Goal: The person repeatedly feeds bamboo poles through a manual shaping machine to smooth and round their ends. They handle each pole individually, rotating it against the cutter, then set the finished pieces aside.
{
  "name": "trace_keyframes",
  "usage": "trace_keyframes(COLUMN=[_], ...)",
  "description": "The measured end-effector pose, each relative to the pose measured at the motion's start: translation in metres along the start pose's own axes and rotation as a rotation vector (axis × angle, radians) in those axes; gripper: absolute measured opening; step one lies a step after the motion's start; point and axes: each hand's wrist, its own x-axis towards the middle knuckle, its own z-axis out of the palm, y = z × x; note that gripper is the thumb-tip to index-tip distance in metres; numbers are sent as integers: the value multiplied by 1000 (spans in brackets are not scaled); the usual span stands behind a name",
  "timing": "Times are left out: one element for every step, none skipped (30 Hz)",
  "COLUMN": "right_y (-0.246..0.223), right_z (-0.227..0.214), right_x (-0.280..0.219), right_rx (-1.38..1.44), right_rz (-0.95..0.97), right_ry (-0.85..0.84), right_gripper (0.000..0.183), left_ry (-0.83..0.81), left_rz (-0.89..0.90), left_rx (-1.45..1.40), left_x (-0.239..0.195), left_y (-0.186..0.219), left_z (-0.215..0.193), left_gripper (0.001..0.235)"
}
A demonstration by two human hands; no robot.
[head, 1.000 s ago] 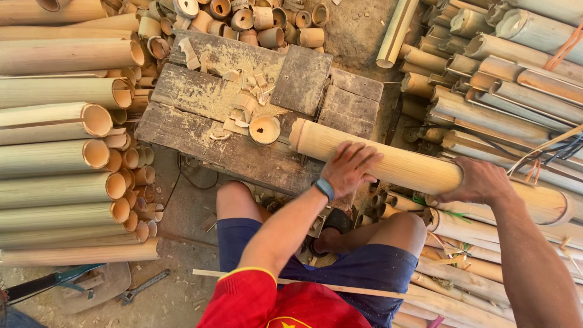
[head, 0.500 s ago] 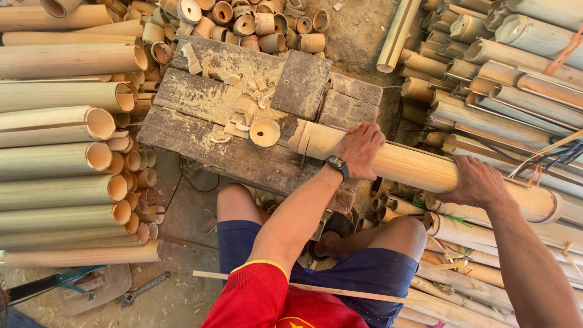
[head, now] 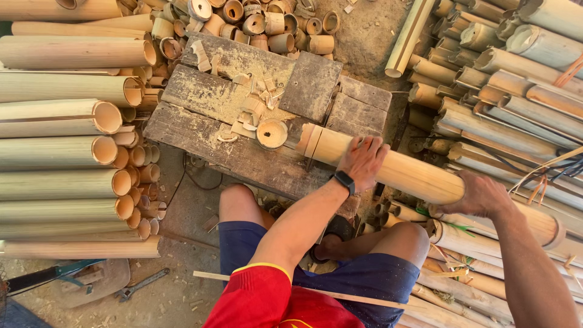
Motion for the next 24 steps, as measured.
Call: trace_keyframes(right_y=[0, -1, 0, 1, 2, 3, 2, 1, -2, -3, -5, -6, -6, -6, -9, -11, -14, -17, -19, -21, -21, -20, -20, -19], right_z=[1, 1, 2, 2, 0, -2, -6, -9, -13, -17, -18, -19, -22, -24, -25, -27, -29, -30, -33, -36, -37, -36, -32, -28], right_x=[-1, -2, -4, -6, -5, -6, -5, -4, -3, -2, -3, -5, -8, -12, -15, -17, -20, -22, -24, -24, -27, -29, -33, -37], right_rx=[-11, -22, -32, -28, -22, -16, -18, -21, -20, -12, -3, 6, 10, 13, 20, -15, -45, -74, -79, -84, -95, -102, -108, -114], right_rz=[-20, -41, -59, -53, -46, -39, -43, -46, -52, -56, -59, -62, -61, -60, -62, -52, -41, -31, -31, -31, -30, -50, -69, -88], right_ry=[35, 70, 103, 102, 106, 110, 90, 70, 53, 50, 40, 30, 53, 75, 97, 91, 86, 82, 99, 115, 123, 153, 182, 211], right_gripper=[118, 119, 119, 119, 119, 118, 118, 118, 118, 116, 114, 111, 112, 113, 114, 113, 113, 113, 117, 121, 126, 123, 119, 116], left_ry=[-33, -66, -100, -3, 98, 200, 331, 461, 592, 573, 547, 521, 420, 318, 213, 75, -64, -203, -226, -250, -278, -183, -91, 2], left_rz=[31, 63, 96, 171, 247, 323, 293, 263, 233, 168, 104, 39, 9, -21, -53, -56, -56, -57, -40, -23, -7, 21, 49, 77], left_rx=[-16, -31, -48, -82, -113, -143, -174, -203, -228, -231, -238, -244, -154, -64, 29, 0, -25, -49, -65, -80, -105, -144, -182, -220], left_x=[7, 13, 16, 14, 11, 7, -3, -18, -30, -34, -38, -39, -32, -22, -14, -6, 2, 8, 14, 20, 21, 17, 9, 0], left_y=[-5, -11, -13, -14, -18, -20, -19, -13, -10, -5, 3, 7, 9, 9, 5, 2, -2, -6, -11, -16, -15, -14, -15, -18], left_z=[-2, -3, -2, 1, 3, 5, 9, 13, 14, 14, 12, 10, 4, -3, -11, -20, -29, -37, -45, -52, -55, -55, -54, -52], left_gripper=[90, 89, 88, 86, 85, 83, 87, 91, 95, 98, 100, 103, 100, 96, 93, 92, 92, 93, 93, 94, 94, 97, 101, 104])
